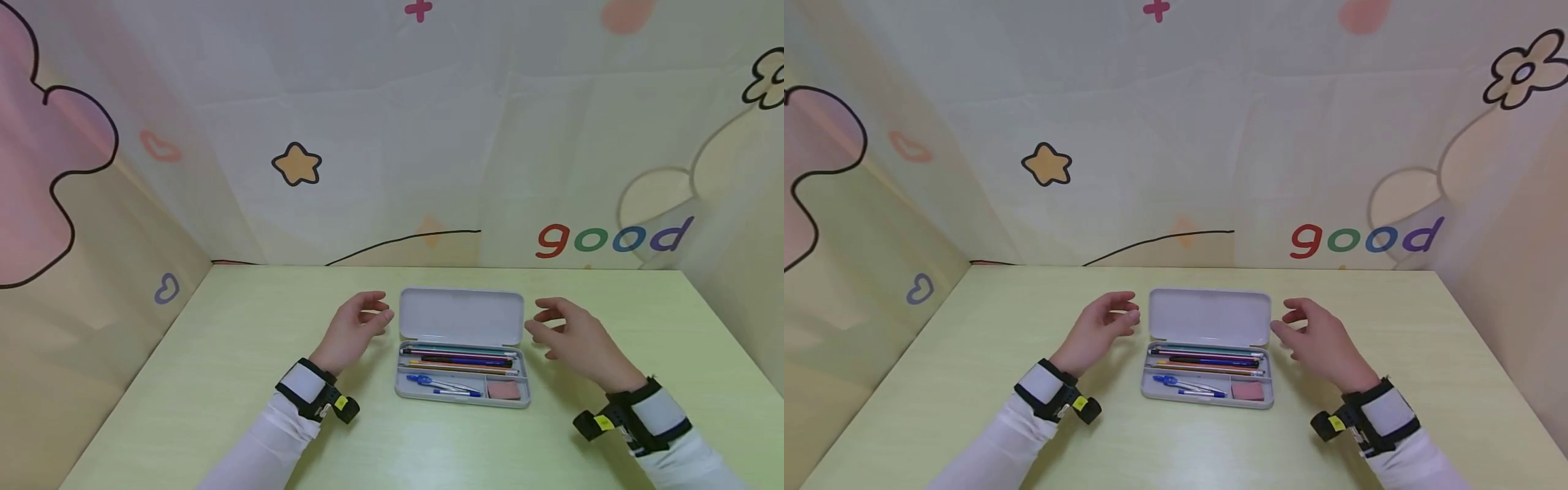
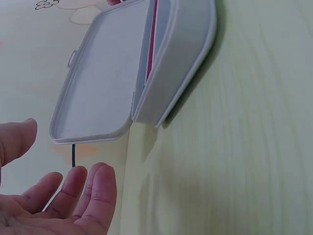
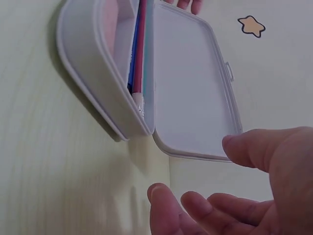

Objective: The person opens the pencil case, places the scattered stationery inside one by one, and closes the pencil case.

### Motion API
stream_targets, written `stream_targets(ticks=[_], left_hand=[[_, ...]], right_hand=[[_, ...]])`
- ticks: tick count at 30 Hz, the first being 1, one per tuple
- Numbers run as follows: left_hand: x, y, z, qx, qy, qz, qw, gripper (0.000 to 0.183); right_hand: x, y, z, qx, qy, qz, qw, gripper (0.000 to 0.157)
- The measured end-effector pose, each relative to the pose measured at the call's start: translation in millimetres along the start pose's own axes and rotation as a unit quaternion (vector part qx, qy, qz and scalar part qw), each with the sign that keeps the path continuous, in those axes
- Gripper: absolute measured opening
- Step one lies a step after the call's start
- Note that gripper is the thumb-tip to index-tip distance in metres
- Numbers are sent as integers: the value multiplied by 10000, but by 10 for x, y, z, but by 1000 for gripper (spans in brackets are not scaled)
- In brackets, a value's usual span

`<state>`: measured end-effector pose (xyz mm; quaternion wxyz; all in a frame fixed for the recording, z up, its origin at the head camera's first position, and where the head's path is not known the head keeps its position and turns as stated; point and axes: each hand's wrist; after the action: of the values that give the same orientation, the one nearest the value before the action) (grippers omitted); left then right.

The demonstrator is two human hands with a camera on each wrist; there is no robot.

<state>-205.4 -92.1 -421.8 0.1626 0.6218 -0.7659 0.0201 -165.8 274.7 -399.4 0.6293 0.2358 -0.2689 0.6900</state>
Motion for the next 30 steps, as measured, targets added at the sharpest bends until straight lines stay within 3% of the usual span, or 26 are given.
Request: stream_targets(ticks=[5, 11, 19, 30], left_hand=[[-65, 75, 40, 266, -333, 210, 9989, 47], [-140, 127, 56, 413, -381, 366, 9978, 40], [-191, 153, 150, 332, -421, 264, 9982, 30], [-178, 132, 89, 327, -442, 195, 9983, 29]], right_hand=[[-16, 93, -44, -84, 537, 372, 9978, 71], [-31, 144, -90, -89, 692, 600, 9958, 56], [-96, 168, -110, 138, 735, 481, 9960, 36], [-151, 167, -94, 151, 757, 302, 9966, 32]])
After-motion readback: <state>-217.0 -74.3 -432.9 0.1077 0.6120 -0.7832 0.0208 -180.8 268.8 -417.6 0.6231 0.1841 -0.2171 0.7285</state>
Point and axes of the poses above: each hand's wrist, its own y-axis towards the middle knuckle, its own x-axis out of the back of the hand, z = x × y, and after that the axes turned 4 degrees about -x, right-handed
